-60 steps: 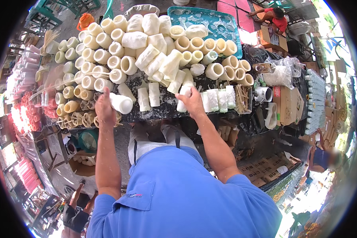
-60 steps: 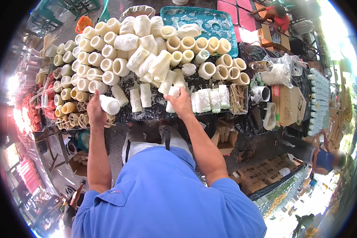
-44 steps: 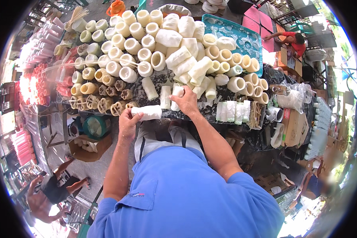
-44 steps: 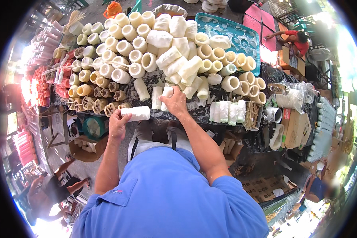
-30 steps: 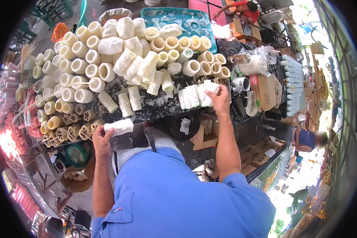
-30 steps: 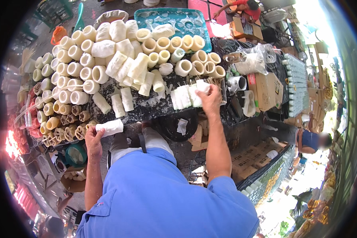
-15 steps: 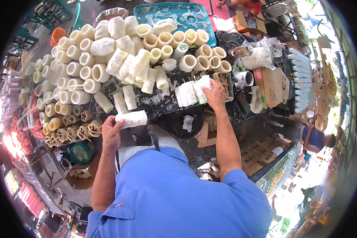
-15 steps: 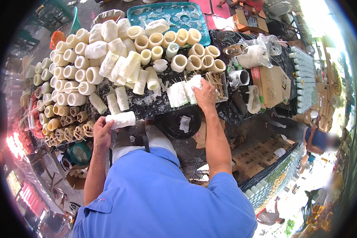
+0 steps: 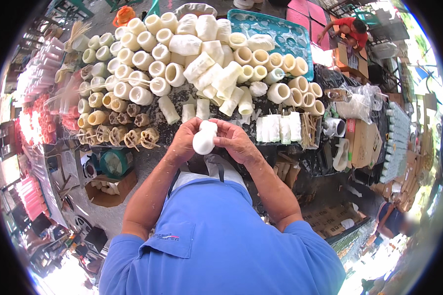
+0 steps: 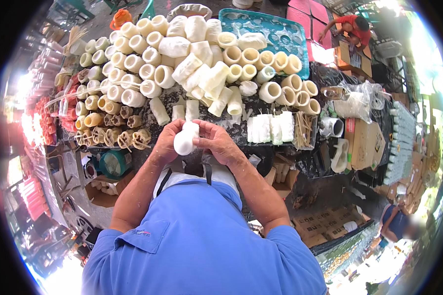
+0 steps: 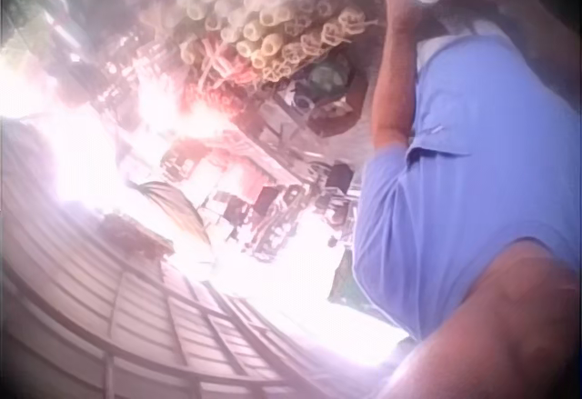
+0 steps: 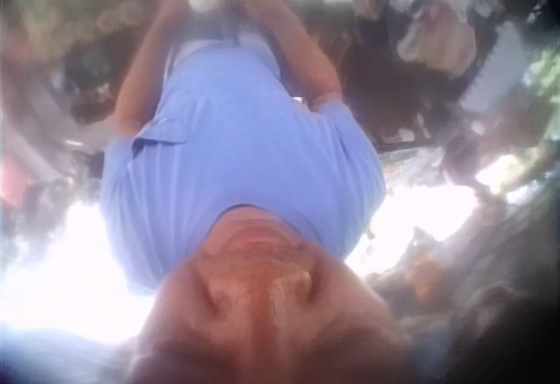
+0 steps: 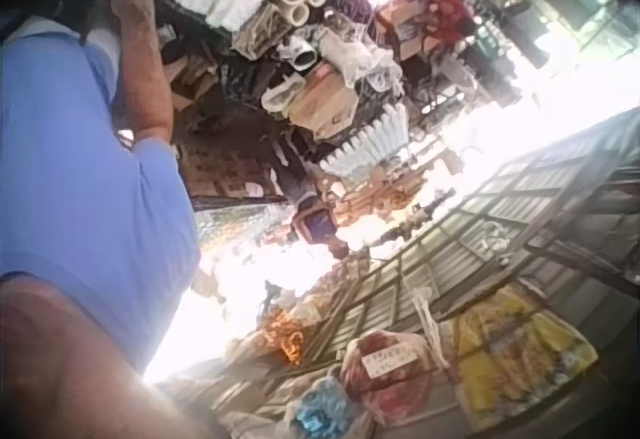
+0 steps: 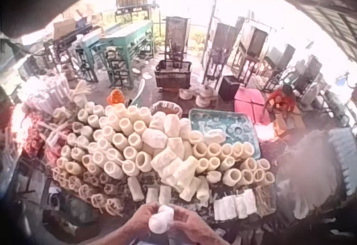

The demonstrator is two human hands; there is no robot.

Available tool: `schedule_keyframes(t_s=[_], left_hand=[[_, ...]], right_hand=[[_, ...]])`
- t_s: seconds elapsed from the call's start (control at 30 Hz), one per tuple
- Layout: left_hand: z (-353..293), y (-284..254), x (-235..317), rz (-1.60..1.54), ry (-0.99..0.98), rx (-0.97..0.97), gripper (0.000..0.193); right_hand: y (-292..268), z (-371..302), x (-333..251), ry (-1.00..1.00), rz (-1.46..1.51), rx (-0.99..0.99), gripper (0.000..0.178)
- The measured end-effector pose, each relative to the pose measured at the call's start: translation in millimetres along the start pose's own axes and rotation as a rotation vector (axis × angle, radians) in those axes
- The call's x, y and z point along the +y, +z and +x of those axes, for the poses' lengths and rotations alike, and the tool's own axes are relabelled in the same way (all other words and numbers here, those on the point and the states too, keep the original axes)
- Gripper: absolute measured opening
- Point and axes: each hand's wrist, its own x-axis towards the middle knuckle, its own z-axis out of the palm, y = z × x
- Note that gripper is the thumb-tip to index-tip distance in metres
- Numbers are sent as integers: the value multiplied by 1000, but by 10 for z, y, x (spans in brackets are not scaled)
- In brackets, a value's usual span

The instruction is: The person inserts wicks into cylindrical white wax candle bodies and stacks them on a work table. The person handles the candle bodies and wicks by hand, repeatedly picking up a candle, inserting a wick, and placing the finished unit on a growing pile.

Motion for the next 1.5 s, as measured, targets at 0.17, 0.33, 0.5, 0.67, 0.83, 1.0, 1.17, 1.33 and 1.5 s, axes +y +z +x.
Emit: schedule_keyframes(t_s=[0.17, 0.33, 0.5, 0.67, 0.83, 1.0, 1.17, 1.33, 1.5], left_hand=[[-44, 29, 65, 500, 76, 277, 31], [-80, 85, 101, 561, 217, 371, 18], [-42, 118, 24, 1069, 764, 315, 17], [175, 0, -31, 1254, 762, 355, 22], [282, -245, 29, 1243, 777, 377, 23], [302, -200, -39, 1223, 716, 296, 23], [302, -168, 38, 1277, 700, 249, 20], [168, -71, 2, 1320, 682, 150, 24], [123, -206, -85, 1468, 688, 160, 23]], right_hand=[[55, 150, 38, 37, -35, 42, 72], [-19, 325, 239, -86, -146, 169, 39], [-158, 586, 300, -532, -1315, 617, 24], [-8, 1005, 383, -637, -1261, 668, 24], [64, 889, 418, -371, -990, 486, 39], [50, 634, 208, 55, -269, 293, 54], [66, 518, 98, 102, -59, 104, 58], [87, 800, 439, -426, -1014, 603, 39], [8, 1237, 625, -525, -1250, 690, 53]])
